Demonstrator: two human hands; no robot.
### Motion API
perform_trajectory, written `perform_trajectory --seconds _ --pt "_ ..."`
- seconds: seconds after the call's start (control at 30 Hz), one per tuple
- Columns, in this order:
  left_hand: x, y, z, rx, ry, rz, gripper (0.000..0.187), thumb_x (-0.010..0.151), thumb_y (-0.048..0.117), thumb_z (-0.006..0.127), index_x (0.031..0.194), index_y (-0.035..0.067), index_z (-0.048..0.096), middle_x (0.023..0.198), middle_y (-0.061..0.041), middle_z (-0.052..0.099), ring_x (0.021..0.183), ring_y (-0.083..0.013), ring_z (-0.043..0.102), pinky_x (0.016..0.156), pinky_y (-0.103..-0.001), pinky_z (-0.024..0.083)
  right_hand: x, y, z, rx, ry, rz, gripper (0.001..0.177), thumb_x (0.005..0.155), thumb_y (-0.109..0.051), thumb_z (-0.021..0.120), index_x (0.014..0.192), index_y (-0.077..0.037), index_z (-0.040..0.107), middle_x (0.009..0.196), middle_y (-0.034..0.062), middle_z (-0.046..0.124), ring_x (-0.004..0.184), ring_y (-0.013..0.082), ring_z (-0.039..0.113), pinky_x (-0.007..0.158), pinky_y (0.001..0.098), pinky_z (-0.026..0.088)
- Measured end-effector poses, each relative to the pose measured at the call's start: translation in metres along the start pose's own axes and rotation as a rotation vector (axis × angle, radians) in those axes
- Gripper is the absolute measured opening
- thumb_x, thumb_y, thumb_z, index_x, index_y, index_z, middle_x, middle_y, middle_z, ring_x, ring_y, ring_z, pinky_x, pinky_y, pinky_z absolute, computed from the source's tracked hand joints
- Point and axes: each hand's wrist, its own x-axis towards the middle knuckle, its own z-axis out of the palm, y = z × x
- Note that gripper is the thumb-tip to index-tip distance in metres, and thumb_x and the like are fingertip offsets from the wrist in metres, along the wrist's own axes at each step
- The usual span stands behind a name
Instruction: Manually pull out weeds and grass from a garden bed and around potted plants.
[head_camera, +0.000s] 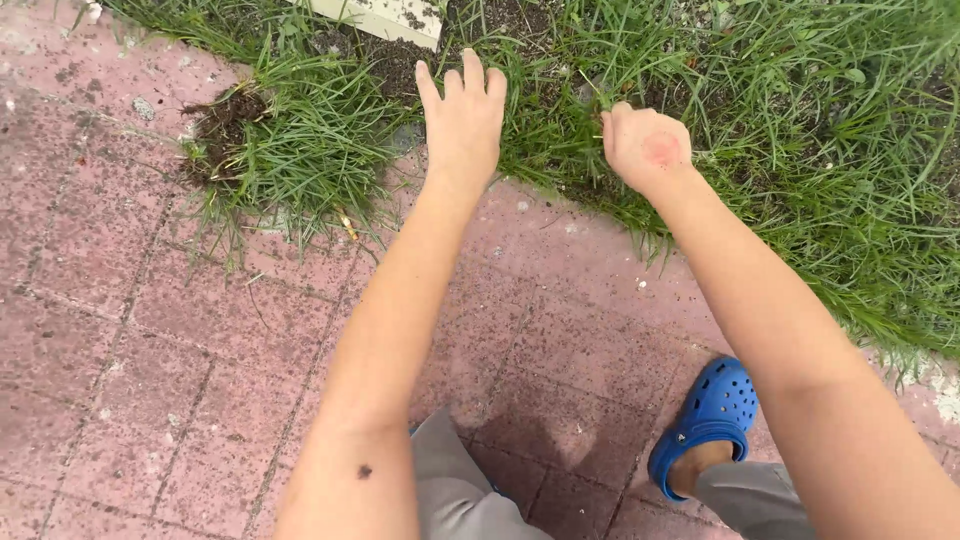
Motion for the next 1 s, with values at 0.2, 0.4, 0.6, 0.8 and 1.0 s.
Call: perform_trajectory --seconds 0.2,0.4,0.6,0.8,1.0 --pt "-0.051 -0.122 -0.026 0.110 0.180 -0.331 0.067 0.069 0.010 0.076 0.133 0.008 0.057 0.145 -0.020 0.051 0.114 -0.0339 0.061 0.114 -0.066 0.025 0.062 -0.160 -0.033 0.269 0.074 -0.143 0.038 0.111 -0.033 0.041 0.097 -0.005 0.063 0.081 0.0218 0.070 0.076 0.0413 0.069 0.068 0.0519 0.056" --pt "-0.125 -0.211 -0.035 0.167 0.313 -0.554 0.053 0.086 0.007 0.073 0.137 0.009 0.059 0.146 -0.020 0.053 0.117 -0.0338 0.061 0.116 -0.065 0.028 0.135 -0.319 -0.024 0.430 0.011 -0.245 0.038 0.110 -0.038 0.044 0.117 -0.003 0.057 0.112 0.0223 0.068 0.105 0.0402 0.066 0.091 0.0512 0.053" --pt "-0.135 -0.225 -0.040 0.123 0.212 -0.616 0.058 0.079 0.007 0.071 0.135 0.007 0.058 0.142 -0.020 0.054 0.112 -0.0331 0.061 0.112 -0.066 0.032 0.169 -0.322 -0.015 0.504 -0.045 -0.569 0.097 0.093 -0.029 0.072 0.157 0.000 0.005 0.160 0.0318 0.019 0.144 0.0484 0.034 0.116 0.0514 0.032" --pt "-0.108 -0.185 -0.023 0.034 0.178 -0.482 0.061 0.077 0.004 0.073 0.136 0.006 0.056 0.145 -0.020 0.051 0.113 -0.0321 0.061 0.112 -0.064 0.033 0.108 -0.182 -0.055 0.345 0.050 -0.349 0.052 0.099 -0.012 0.057 0.150 -0.009 0.049 0.134 0.0191 0.062 0.125 0.0366 0.061 0.106 0.0466 0.050" --pt "-0.060 -0.108 -0.003 -0.034 0.136 -0.258 0.065 0.072 0.010 0.074 0.134 0.007 0.055 0.145 -0.022 0.049 0.119 -0.0333 0.061 0.112 -0.065 0.032 0.065 0.011 0.004 -0.288 0.098 -0.068 0.032 0.101 -0.025 0.060 0.126 -0.009 0.068 0.123 0.0155 0.071 0.117 0.0340 0.066 0.092 0.0499 0.055"
